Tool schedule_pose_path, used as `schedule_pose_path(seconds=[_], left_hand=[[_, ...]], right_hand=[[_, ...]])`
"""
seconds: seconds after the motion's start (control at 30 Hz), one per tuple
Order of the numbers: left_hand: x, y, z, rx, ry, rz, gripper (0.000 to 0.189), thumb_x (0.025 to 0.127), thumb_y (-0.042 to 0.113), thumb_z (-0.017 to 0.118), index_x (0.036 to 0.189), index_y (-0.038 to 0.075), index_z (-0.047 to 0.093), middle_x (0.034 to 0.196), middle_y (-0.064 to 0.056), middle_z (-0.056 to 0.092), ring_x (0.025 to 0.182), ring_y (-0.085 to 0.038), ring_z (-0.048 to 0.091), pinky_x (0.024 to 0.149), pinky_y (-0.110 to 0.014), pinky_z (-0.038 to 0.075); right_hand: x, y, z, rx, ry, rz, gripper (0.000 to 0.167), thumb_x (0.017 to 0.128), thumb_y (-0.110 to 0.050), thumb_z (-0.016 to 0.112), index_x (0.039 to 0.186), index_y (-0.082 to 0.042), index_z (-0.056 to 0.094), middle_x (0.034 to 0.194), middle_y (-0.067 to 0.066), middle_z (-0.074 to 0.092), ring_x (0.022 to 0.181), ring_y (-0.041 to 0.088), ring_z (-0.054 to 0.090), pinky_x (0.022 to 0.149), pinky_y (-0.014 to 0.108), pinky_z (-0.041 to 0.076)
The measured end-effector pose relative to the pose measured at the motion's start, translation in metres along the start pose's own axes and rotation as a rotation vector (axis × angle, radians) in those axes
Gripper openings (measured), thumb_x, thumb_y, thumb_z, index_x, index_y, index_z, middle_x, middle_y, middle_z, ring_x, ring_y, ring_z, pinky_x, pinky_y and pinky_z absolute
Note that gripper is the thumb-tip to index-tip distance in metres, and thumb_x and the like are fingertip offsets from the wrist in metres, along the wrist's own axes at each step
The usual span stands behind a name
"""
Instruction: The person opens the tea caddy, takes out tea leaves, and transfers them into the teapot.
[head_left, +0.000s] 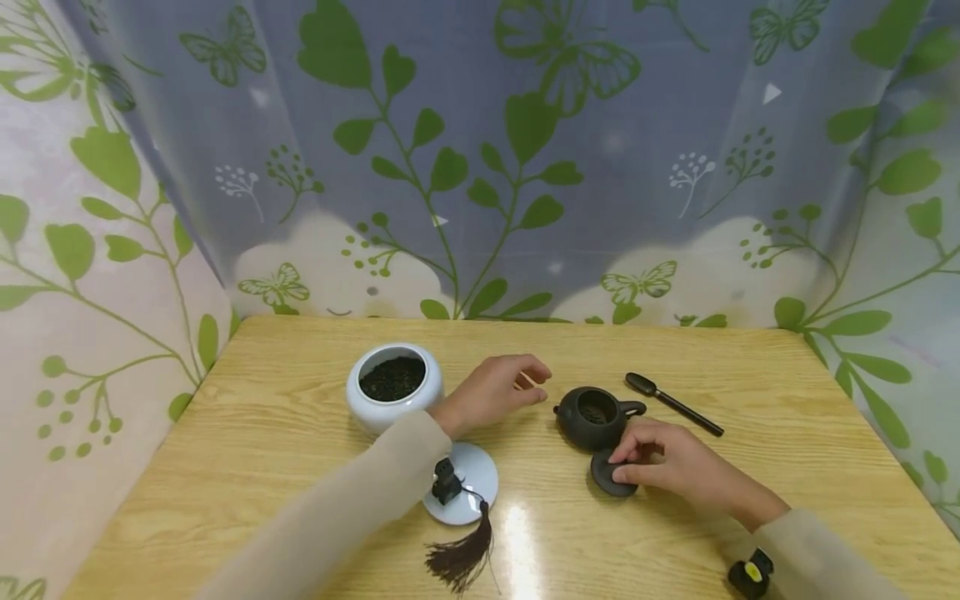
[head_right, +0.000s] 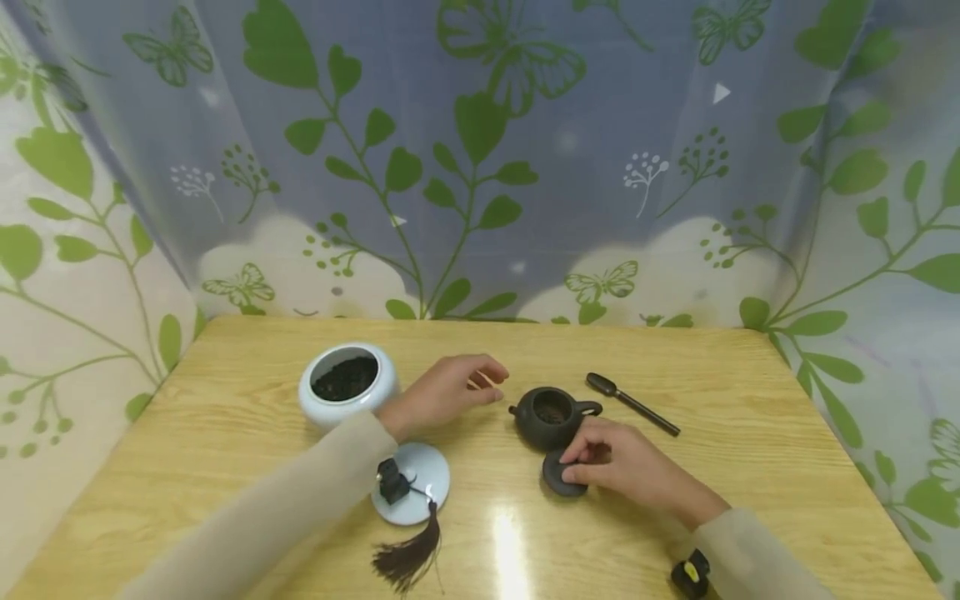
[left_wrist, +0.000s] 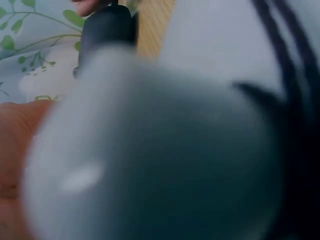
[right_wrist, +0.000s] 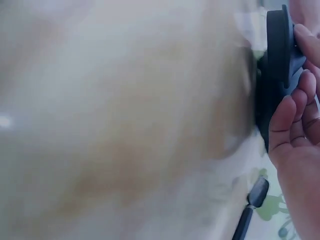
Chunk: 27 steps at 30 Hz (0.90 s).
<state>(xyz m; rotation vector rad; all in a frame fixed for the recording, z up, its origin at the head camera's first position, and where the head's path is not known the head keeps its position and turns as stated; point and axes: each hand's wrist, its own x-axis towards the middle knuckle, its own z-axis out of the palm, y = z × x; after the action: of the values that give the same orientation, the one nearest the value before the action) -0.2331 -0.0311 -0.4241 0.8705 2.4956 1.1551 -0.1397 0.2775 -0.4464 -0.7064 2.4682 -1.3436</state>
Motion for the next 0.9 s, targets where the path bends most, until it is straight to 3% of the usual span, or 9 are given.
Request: schedule_pose_path(seconds=[0.13, 0.37, 0.67, 0.9], left_hand=[[0.002, -0.001, 0.007, -0.03, -0.024, -0.01, 0.029, 0.108, 0.021, 0.072, 0.134, 0.008, 0.073, 0.124, -0.004, 0.079, 0.114, -0.02, 0.074, 0.095, -0.03, 0.061], [0.002, 0.001, 0.012, -0.012, -0.024, -0.003, 0.026, 0.109, 0.026, 0.069, 0.131, 0.013, 0.075, 0.119, 0.001, 0.079, 0.11, -0.016, 0.073, 0.094, -0.03, 0.06], [0.005, 0.01, 0.018, 0.058, -0.058, 0.046, 0.019, 0.105, 0.027, 0.077, 0.121, 0.016, 0.077, 0.109, 0.003, 0.08, 0.099, -0.006, 0.073, 0.086, -0.021, 0.057], [0.005, 0.012, 0.02, 0.051, -0.049, 0.05, 0.011, 0.105, 0.024, 0.077, 0.114, 0.018, 0.08, 0.104, 0.004, 0.081, 0.093, -0.005, 0.073, 0.082, -0.021, 0.057]], right_hand=[[0.007, -0.005, -0.007, -0.016, 0.043, 0.015, 0.005, 0.1, -0.018, 0.081, 0.105, -0.018, 0.081, 0.1, 0.0, 0.067, 0.089, 0.011, 0.059, 0.074, 0.025, 0.053], [0.014, -0.012, -0.017, 0.052, 0.095, 0.03, 0.006, 0.102, -0.013, 0.078, 0.107, -0.013, 0.08, 0.101, 0.002, 0.066, 0.09, 0.017, 0.059, 0.075, 0.028, 0.052], [0.034, -0.016, -0.026, -0.049, 0.186, 0.153, 0.016, 0.104, -0.033, 0.078, 0.11, -0.018, 0.078, 0.103, 0.004, 0.066, 0.094, 0.019, 0.062, 0.082, 0.028, 0.055], [0.045, -0.019, -0.023, -0.069, 0.207, 0.162, 0.02, 0.102, -0.033, 0.081, 0.111, -0.015, 0.079, 0.103, 0.006, 0.067, 0.093, 0.021, 0.063, 0.078, 0.029, 0.056]])
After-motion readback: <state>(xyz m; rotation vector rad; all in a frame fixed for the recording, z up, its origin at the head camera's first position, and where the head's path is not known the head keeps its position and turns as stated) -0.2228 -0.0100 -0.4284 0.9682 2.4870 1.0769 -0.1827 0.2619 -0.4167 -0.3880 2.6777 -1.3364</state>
